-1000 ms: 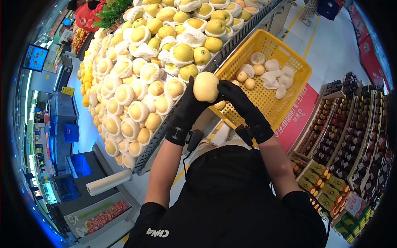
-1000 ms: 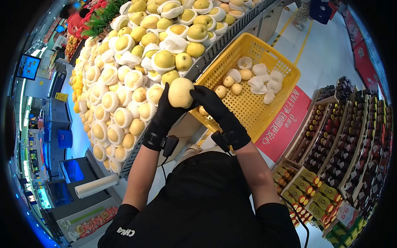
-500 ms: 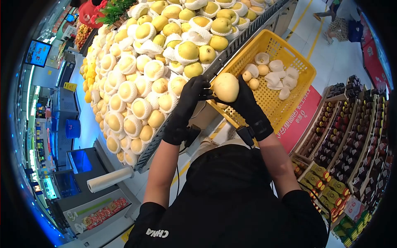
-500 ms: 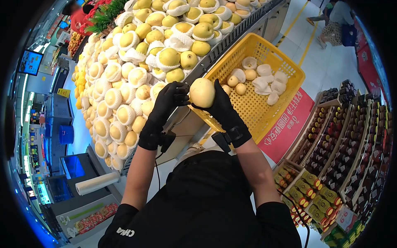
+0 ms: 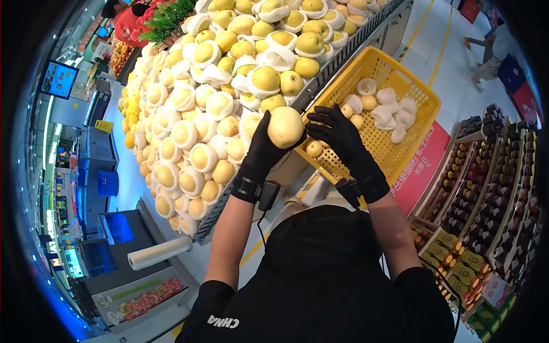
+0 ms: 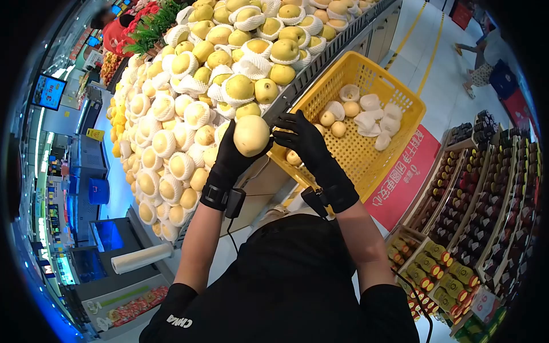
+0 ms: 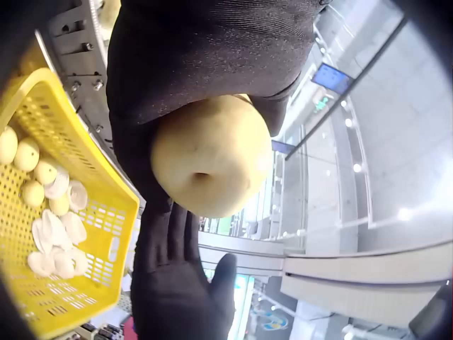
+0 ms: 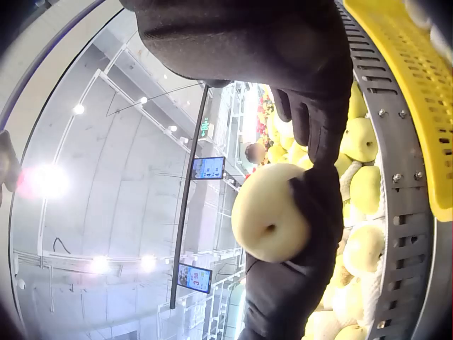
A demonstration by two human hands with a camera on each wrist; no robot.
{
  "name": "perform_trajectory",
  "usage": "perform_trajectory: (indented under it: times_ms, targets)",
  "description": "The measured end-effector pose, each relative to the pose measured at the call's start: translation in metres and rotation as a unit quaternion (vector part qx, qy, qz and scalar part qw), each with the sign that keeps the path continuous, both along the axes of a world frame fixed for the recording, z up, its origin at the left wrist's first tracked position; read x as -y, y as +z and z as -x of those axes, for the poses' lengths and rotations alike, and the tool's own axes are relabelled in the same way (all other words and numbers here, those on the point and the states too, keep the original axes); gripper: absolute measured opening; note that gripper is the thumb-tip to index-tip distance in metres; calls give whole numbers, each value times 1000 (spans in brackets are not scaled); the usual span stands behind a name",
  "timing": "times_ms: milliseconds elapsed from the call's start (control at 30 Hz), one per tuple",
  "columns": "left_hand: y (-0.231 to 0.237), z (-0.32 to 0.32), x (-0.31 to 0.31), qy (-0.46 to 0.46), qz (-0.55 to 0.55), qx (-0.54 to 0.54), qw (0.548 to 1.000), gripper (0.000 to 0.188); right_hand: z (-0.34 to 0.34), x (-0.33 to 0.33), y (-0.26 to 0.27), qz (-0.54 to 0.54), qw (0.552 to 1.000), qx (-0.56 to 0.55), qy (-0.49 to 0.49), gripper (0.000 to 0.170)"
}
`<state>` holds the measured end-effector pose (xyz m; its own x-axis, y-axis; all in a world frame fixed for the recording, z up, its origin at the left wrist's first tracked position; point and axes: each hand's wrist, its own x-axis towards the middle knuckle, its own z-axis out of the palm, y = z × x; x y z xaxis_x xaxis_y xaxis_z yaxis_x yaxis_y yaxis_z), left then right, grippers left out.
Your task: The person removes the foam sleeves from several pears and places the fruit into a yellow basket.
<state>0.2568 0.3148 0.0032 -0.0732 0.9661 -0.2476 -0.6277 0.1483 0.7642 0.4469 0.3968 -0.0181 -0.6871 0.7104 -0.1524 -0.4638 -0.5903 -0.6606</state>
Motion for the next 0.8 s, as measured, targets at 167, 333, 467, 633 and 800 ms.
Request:
perform_trajectory:
  times_ms: [167,333,467,633,800]
  targets:
    - [9,-3,0,83,-154,-612,771,60,-4,-2,-2,-20,999,40,6,50]
    - [11,-2,2,87,-133,-576,802,57,-3,-5,-11,-2,999,29,26,44]
    - [27,-11,6,115,-126,-602,780,59,4,0,-15,-216,974,72,5,34]
    - [18,-9,6,78,-159,-596,783,40,34,15,8,-415,899,134,-38,34]
    - [14,-12,12,85,-163,-594,783,41,36,11,6,-418,897,139,-39,32]
